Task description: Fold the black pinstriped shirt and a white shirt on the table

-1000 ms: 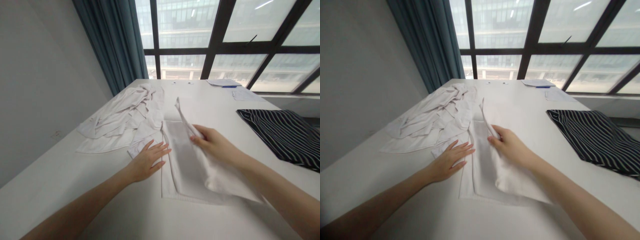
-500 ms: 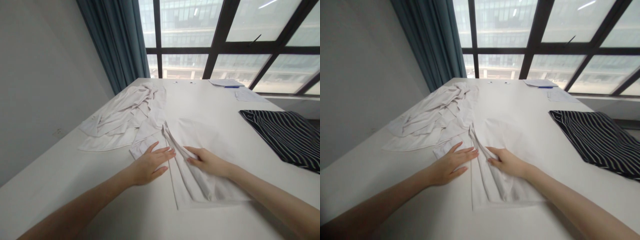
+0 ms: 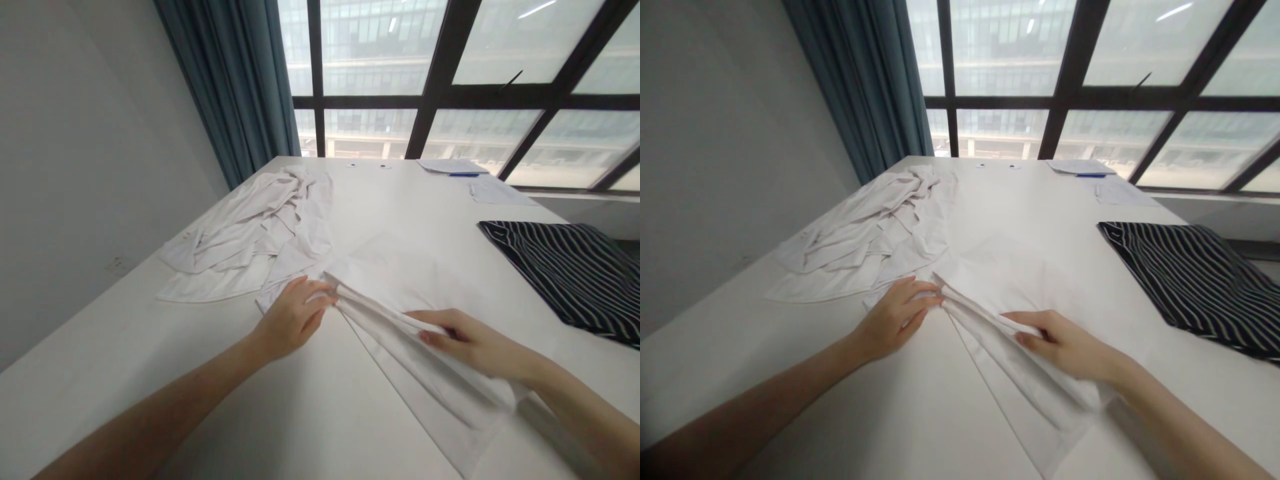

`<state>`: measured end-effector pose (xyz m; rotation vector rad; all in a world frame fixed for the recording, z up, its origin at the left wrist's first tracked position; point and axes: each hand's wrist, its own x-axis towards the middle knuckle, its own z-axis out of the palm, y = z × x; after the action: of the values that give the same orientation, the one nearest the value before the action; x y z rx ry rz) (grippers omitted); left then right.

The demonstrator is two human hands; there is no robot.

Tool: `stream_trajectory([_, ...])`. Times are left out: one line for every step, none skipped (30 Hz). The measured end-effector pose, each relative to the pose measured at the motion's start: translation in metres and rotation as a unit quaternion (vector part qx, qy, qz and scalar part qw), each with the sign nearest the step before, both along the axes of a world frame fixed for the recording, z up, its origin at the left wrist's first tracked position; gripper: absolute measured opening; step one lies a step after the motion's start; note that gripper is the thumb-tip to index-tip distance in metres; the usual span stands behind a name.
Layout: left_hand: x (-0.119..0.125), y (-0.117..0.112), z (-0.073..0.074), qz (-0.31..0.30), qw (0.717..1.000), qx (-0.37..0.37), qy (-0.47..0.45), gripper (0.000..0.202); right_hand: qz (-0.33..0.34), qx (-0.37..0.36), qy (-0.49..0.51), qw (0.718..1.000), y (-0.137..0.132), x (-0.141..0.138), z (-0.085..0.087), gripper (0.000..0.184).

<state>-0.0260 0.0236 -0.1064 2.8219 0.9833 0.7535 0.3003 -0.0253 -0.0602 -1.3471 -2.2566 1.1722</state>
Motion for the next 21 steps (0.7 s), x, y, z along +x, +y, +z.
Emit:
stream_trajectory([-0.001, 0.001, 0.000, -0.004, 1.000, -0.007, 0.004, 0.034, -0.002, 0.007, -0.001, 1.000, -0.003, 0.000, 0.003, 0.048])
stream_trajectory([-0.001, 0.002, 0.000, -0.010, 1.000, -0.014, 0.005, 0.034, -0.002, 0.012, -0.001, 1.000, -0.005, 0.000, 0.006, 0.047])
stream_trajectory([-0.001, 0.002, 0.000, -0.011, 1.000, -0.020, 0.001, 0.034, 0.001, 0.016, 0.000, 1.000, -0.007, 0.000, 0.009, 0.047])
stream_trajectory([-0.001, 0.001, 0.000, -0.009, 1.000, -0.024, -0.008, 0.032, 0.006, 0.021, 0.000, 1.000, -0.009, -0.001, 0.011, 0.046])
stream_trajectory([-0.001, 0.001, 0.000, -0.004, 0.999, -0.027, -0.020, 0.031, 0.013, 0.025, -0.002, 1.000, -0.010, -0.002, 0.011, 0.045])
stream_trajectory([-0.001, 0.001, 0.001, 0.004, 0.999, -0.030, -0.033, 0.030, 0.021, 0.031, -0.005, 0.999, -0.011, -0.004, 0.010, 0.045])
stream_trajectory([-0.001, 0.001, 0.001, 0.015, 0.998, -0.032, -0.043, 0.028, 0.029, 0.036, -0.010, 0.999, -0.012, -0.005, 0.008, 0.045])
stream_trajectory([-0.001, 0.002, 0.000, 0.027, 0.998, -0.034, -0.050, 0.027, 0.039, 0.038, -0.016, 0.998, -0.012, -0.007, 0.005, 0.045])
stream_trajectory([-0.001, 0.002, 0.000, 0.038, 0.997, -0.034, -0.056, 0.026, 0.049, 0.039, -0.023, 0.998, -0.012, -0.009, 0.002, 0.045])
stream_trajectory([-0.001, 0.003, -0.001, 0.049, 0.996, -0.033, -0.061, 0.025, 0.057, 0.038, -0.031, 0.997, -0.011, -0.010, -0.002, 0.046])
stream_trajectory([-0.002, 0.004, -0.002, 0.059, 0.996, -0.034, -0.065, 0.024, 0.062, 0.037, -0.038, 0.997, -0.011, -0.012, -0.005, 0.046])
stream_trajectory([-0.002, 0.005, -0.003, 0.069, 0.995, -0.035, -0.070, 0.023, 0.064, 0.037, -0.045, 0.996, -0.011, -0.013, -0.007, 0.047])
stream_trajectory([-0.003, 0.006, -0.004, 0.078, 0.993, -0.038, -0.075, 0.023, 0.063, 0.038, -0.051, 0.996, -0.010, -0.014, -0.009, 0.047])
stream_trajectory([-0.003, 0.006, -0.006, 0.084, 0.992, -0.041, -0.080, 0.023, 0.061, 0.041, -0.056, 0.996, -0.010, -0.014, -0.009, 0.047])
stream_trajectory([-0.003, 0.007, -0.006, 0.090, 0.991, -0.045, -0.083, 0.024, 0.060, 0.043, -0.062, 0.995, -0.011, -0.015, -0.008, 0.046])
stream_trajectory([-0.003, 0.008, -0.007, 0.094, 0.991, -0.049, -0.084, 0.026, 0.058, 0.046, -0.069, 0.995, -0.011, -0.016, -0.007, 0.046])
stream_trajectory([-0.002, 0.008, -0.007, 0.097, 0.990, -0.052, -0.085, 0.028, 0.056, 0.049, -0.078, 0.994, -0.012, -0.016, -0.005, 0.046])
stream_trajectory([-0.002, 0.009, -0.006, 0.098, 0.990, -0.053, -0.084, 0.030, 0.055, 0.054, -0.090, 0.993, -0.013, -0.017, -0.003, 0.046])
stream_trajectory([-0.001, 0.010, -0.005, 0.098, 0.990, -0.055, -0.082, 0.032, 0.053, 0.061, -0.104, 0.991, -0.013, -0.017, -0.002, 0.047])
stream_trajectory([0.000, 0.012, -0.003, 0.098, 0.990, -0.055, -0.081, 0.034, 0.053, 0.073, -0.121, 0.989, -0.013, -0.017, 0.000, 0.047])
stream_trajectory([0.002, 0.015, -0.001, 0.096, 0.991, -0.057, -0.079, 0.035, 0.053, 0.089, -0.140, 0.985, -0.013, -0.018, 0.001, 0.048])
